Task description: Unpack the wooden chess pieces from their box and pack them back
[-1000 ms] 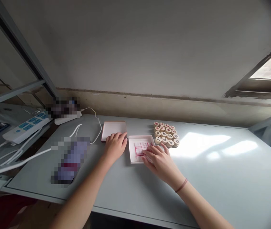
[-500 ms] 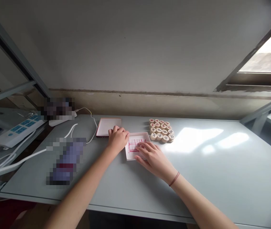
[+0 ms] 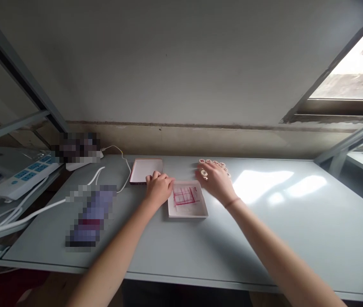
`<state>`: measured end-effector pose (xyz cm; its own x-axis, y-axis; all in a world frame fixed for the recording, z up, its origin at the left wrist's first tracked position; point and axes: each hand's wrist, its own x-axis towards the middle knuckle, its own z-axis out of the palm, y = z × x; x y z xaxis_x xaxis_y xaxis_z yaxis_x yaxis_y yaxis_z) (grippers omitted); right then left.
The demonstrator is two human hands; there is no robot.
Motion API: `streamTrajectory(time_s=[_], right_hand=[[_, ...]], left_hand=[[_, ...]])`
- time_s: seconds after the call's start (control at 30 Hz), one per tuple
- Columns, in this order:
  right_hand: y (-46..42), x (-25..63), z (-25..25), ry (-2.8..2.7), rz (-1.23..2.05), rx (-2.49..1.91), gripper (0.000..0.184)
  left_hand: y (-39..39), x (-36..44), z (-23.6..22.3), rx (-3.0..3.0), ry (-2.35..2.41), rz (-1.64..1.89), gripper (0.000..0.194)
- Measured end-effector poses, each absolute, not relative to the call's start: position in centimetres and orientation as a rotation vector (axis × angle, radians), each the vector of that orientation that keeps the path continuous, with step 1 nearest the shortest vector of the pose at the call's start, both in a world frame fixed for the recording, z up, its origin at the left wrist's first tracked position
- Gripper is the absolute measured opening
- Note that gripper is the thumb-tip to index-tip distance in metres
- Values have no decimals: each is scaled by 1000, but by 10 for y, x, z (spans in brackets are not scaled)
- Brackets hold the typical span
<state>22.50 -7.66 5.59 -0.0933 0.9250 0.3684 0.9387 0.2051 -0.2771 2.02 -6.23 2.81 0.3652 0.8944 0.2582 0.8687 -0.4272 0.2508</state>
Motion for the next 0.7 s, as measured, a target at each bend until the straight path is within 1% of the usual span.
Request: streamTrajectory(time_s=[0.13,0.27,0.33,0.47,0.57,0.63,0.7], right_hand=[[-18,230,66,-1957,134,-2276,34],[11,225,62,-1975,259,-2415,26],[16,222,59,-1974,284,-2439,25],[14,216,64,-1979,270,-2389,25],[-2,205,72,-2012,210,-2256,28],[-23,196,76,-2031,236,-2064,30],[-47,187,75,-1955,463,-1736,28]], left_hand=[[-64,21,29,2549,1667,591,25],[-66,21,27,2576,1623,645,28],[-67,22,27,2574,1607,647,27],[-68,22,27,2563,1609,620,26],[-69,21,28,2544,1623,610,26],[-69,20,28,2520,1623,668,35],[-70,20,28,2498,1581,785,47]])
